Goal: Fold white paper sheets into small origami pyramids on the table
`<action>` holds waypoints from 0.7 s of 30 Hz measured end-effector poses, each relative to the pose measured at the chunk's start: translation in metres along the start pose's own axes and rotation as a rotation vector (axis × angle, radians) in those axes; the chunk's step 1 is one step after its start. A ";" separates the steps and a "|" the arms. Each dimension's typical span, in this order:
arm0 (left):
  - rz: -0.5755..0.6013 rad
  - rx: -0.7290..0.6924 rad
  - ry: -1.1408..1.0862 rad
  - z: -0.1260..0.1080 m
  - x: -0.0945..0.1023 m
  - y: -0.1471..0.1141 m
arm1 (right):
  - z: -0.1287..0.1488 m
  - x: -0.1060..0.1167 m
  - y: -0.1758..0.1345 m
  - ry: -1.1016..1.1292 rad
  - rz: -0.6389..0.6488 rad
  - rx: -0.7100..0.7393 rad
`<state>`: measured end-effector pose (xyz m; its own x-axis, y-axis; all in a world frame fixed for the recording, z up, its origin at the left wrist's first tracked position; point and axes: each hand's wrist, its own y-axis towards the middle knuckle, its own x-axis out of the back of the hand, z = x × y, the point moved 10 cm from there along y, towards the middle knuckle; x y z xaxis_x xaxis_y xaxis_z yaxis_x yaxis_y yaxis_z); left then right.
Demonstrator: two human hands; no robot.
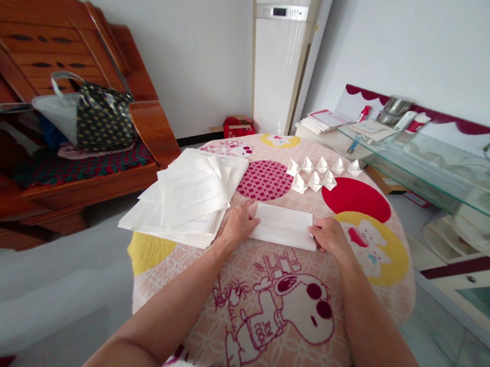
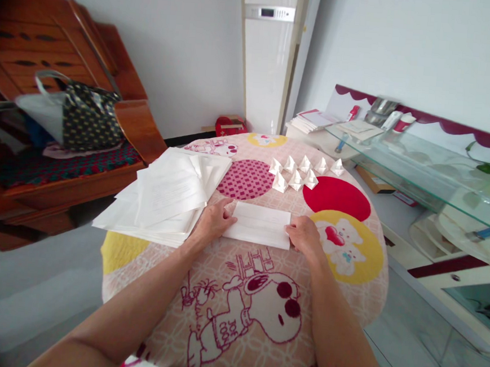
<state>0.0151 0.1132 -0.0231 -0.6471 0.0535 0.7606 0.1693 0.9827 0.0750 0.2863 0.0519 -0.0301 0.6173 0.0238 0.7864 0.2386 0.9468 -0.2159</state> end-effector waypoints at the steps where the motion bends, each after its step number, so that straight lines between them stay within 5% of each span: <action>1: 0.001 0.003 0.001 0.000 0.000 0.000 | 0.000 0.000 0.000 -0.001 -0.001 -0.002; 21: 0.031 0.077 0.085 -0.003 -0.001 0.000 | -0.002 0.000 0.000 -0.063 0.008 -0.052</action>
<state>0.0177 0.1126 -0.0217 -0.5766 0.0716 0.8139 0.1280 0.9918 0.0035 0.2876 0.0507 -0.0317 0.5712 0.0526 0.8192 0.2736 0.9287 -0.2504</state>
